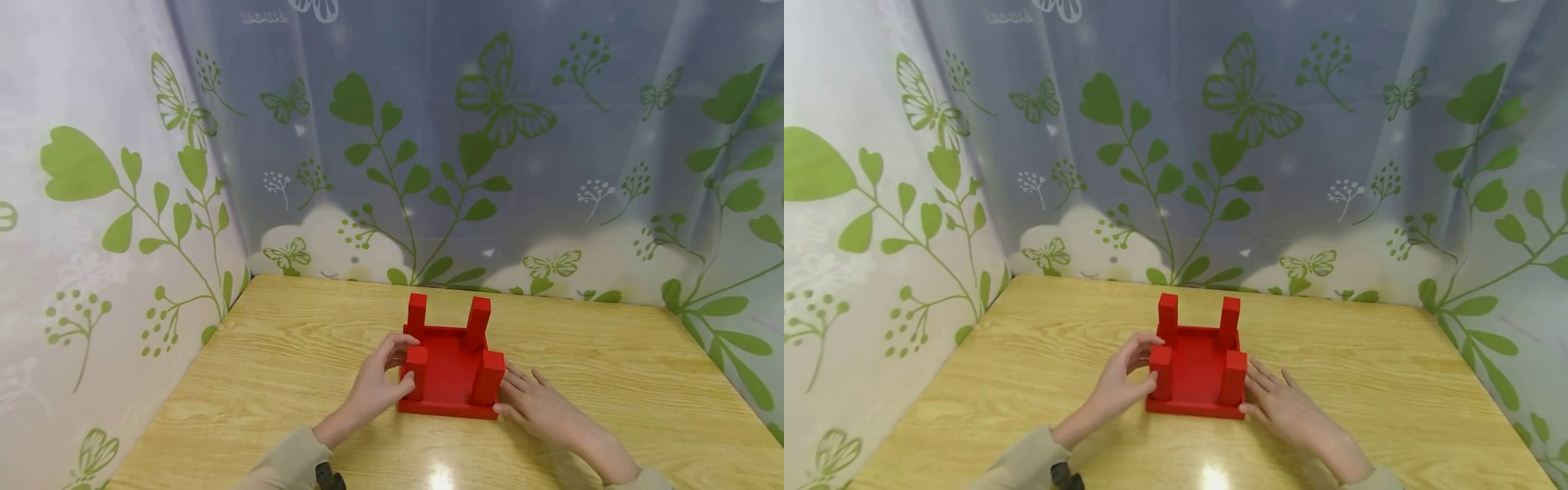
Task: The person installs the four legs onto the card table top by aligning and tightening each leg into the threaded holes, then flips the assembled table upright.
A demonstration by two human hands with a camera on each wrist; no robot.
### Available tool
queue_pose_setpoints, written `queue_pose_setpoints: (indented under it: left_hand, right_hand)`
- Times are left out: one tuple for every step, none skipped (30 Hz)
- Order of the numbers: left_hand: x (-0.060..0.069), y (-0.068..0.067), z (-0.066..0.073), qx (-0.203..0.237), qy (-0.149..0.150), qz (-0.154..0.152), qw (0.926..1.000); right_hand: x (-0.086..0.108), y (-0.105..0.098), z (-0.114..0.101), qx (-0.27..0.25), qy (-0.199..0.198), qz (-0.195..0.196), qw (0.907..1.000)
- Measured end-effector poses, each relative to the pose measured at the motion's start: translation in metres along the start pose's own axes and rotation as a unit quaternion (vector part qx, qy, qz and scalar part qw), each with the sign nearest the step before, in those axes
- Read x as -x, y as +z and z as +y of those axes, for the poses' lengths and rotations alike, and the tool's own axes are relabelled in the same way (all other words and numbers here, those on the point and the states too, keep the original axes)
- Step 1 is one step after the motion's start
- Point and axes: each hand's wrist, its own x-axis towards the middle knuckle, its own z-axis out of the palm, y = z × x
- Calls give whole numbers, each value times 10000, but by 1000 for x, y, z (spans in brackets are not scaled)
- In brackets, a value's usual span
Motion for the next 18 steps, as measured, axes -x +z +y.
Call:
queue_pose_setpoints:
  left_hand:
    - [0,-1,-1,63,-23,-91,9999]
    - [0,-2,-1,127,-41,-166,9998]
    - [0,-3,-2,178,-59,-224,9996]
    - [-1,-3,-3,204,-75,-256,9994]
    - [-1,-4,-3,197,-89,-267,9994]
    - [0,-3,-3,174,-109,-245,9995]
    - [0,-3,-3,138,-114,-185,9997]
    - [0,-2,-3,88,-118,-93,9998]
    - [0,0,-3,18,-139,27,9999]
    - [1,1,-3,-75,-166,164,9997]
    - [1,3,-3,-175,-205,307,9992]
    - [1,4,-2,-257,-237,454,9984]
    - [2,6,-1,-329,-262,588,9974]
    - [2,7,1,-405,-285,693,9964]
    - [3,8,2,-476,-292,776,9954]
    - [3,9,3,-531,-288,830,9947]
    - [3,10,4,-568,-276,866,9942]
    - [4,11,4,-599,-251,892,9939]
  right_hand:
    - [0,0,0,-16,9,-7,10000]
    - [0,0,0,-28,12,-13,10000]
    - [0,0,0,-41,22,-24,10000]
    - [0,0,0,-56,36,-40,10000]
    - [0,0,0,-56,47,-54,10000]
    - [-1,0,0,-60,61,-67,9999]
    - [-1,0,0,-65,73,-79,9999]
    - [-1,0,0,-60,81,-88,9999]
    - [-1,0,0,-67,96,-102,9999]
    - [-1,0,0,-60,96,-101,9999]
    - [-1,0,0,-58,94,-98,9999]
    - [-1,0,0,-54,93,-95,9999]
    - [-1,0,0,-53,87,-88,9999]
    - [-1,0,0,-52,81,-80,9999]
    - [-1,0,0,-49,75,-70,9999]
    - [-1,0,0,-43,71,-64,9999]
    - [-1,0,0,-45,73,-67,9999]
    - [0,0,0,-39,74,-65,9999]
